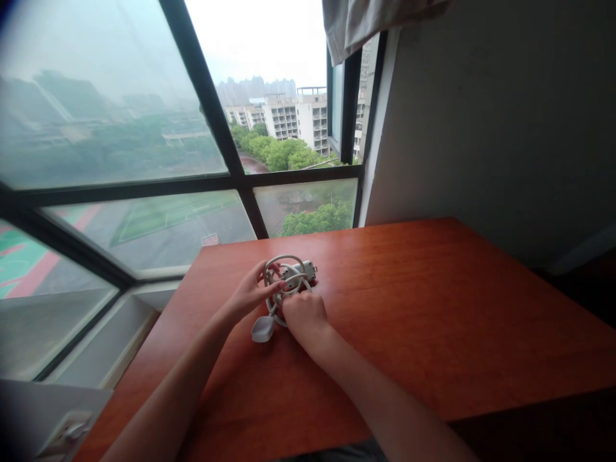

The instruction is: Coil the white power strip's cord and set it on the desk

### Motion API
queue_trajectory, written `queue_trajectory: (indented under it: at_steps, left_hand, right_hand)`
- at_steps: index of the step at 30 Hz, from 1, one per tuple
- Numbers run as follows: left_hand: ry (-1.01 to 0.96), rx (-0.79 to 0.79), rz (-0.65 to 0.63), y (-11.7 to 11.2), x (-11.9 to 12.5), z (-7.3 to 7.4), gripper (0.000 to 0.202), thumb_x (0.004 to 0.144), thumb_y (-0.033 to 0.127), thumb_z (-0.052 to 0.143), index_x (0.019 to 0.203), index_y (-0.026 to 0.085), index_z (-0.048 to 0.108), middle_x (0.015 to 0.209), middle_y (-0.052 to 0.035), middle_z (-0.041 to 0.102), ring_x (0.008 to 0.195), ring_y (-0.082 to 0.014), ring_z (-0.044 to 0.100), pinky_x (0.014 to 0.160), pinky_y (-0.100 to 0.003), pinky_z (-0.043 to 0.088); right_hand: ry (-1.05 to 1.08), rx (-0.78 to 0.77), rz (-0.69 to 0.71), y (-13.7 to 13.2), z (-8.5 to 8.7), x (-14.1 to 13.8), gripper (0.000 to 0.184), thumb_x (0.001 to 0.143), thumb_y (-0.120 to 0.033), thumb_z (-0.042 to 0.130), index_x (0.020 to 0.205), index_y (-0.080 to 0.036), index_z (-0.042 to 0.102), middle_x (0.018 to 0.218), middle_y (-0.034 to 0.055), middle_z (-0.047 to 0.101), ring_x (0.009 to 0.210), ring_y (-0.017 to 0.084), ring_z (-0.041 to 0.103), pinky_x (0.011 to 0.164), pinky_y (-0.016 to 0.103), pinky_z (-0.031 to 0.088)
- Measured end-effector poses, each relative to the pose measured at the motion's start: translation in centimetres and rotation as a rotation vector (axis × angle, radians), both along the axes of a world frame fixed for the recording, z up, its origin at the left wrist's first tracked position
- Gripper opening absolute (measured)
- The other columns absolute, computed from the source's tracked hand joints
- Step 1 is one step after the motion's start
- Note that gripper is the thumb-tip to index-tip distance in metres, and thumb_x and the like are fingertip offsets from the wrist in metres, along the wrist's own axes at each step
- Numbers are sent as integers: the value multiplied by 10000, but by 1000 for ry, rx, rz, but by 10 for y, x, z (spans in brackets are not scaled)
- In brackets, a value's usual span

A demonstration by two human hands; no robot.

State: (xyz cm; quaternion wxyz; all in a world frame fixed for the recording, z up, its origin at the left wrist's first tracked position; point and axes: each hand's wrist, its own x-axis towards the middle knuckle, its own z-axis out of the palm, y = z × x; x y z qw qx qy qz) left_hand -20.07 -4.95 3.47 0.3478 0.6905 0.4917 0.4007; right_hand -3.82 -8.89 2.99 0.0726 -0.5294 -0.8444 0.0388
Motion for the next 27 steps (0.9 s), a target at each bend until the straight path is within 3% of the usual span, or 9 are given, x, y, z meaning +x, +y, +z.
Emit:
queue_trajectory:
  at_steps: [4,7,13,16,19,22,24,25,27]
  left_hand:
    - [12,56,-2,4,2,-9,317,807,329,668,1069,176,578,966,-47,650,853,-176,623,811,-319,502]
    - [49,142,-7,7,-1,-15,340,785,275,683,1097,184,583,1023,-60,639,904,-187,615,843,-336,503]
    - [-9,165,-86,12,-11,-18,358,806,308,692,1128,180,604,1094,-93,640,985,-211,625,887,-366,522]
    - [-55,107,-77,11,-15,-15,375,805,343,695,1126,177,596,1076,-81,650,933,-193,643,859,-352,542]
    - [-76,73,-42,10,-20,-13,372,812,366,685,1118,176,590,1044,-68,658,889,-177,650,844,-349,554]
    - [-46,92,-4,11,-24,-13,359,805,369,691,1095,178,601,1030,-66,660,876,-172,649,839,-350,555]
    - [-17,110,15,13,-27,-14,352,797,357,699,1083,176,602,1023,-66,657,856,-166,645,820,-342,555]
    - [-1,118,21,13,-28,-14,344,794,349,701,1074,174,603,1018,-66,653,841,-162,642,803,-334,555]
    - [36,139,22,14,-29,-12,317,792,331,701,1046,169,605,998,-64,644,810,-154,632,761,-315,551]
  right_hand:
    - [74,44,8,6,-4,8,375,965,-474,445,1122,-215,667,863,113,727,764,248,697,617,292,476]
    - [153,50,38,11,-6,16,350,947,-506,481,1096,-252,671,888,72,728,803,219,684,630,263,446]
    - [357,125,143,19,-12,29,257,895,-462,607,893,-216,683,877,41,705,820,176,638,660,241,407]
    - [496,181,208,21,-12,34,234,884,-433,632,934,-208,672,871,29,689,791,160,615,681,245,422]
    - [575,345,252,15,-8,32,174,921,-310,580,1022,-189,656,975,62,683,894,188,591,790,287,446]
    - [474,458,510,0,-1,22,215,925,-164,506,1088,-192,643,1077,76,670,987,208,552,900,343,431]
    - [333,424,717,-12,1,14,283,905,-133,506,1160,-192,614,1127,81,655,1037,219,537,927,365,425]
    - [268,391,765,-16,1,9,330,890,-136,527,1210,-188,588,1165,92,640,1072,231,528,936,376,425]
    - [179,334,733,-20,-2,2,420,875,-147,557,1292,-185,530,1209,113,615,1114,252,517,926,386,437]
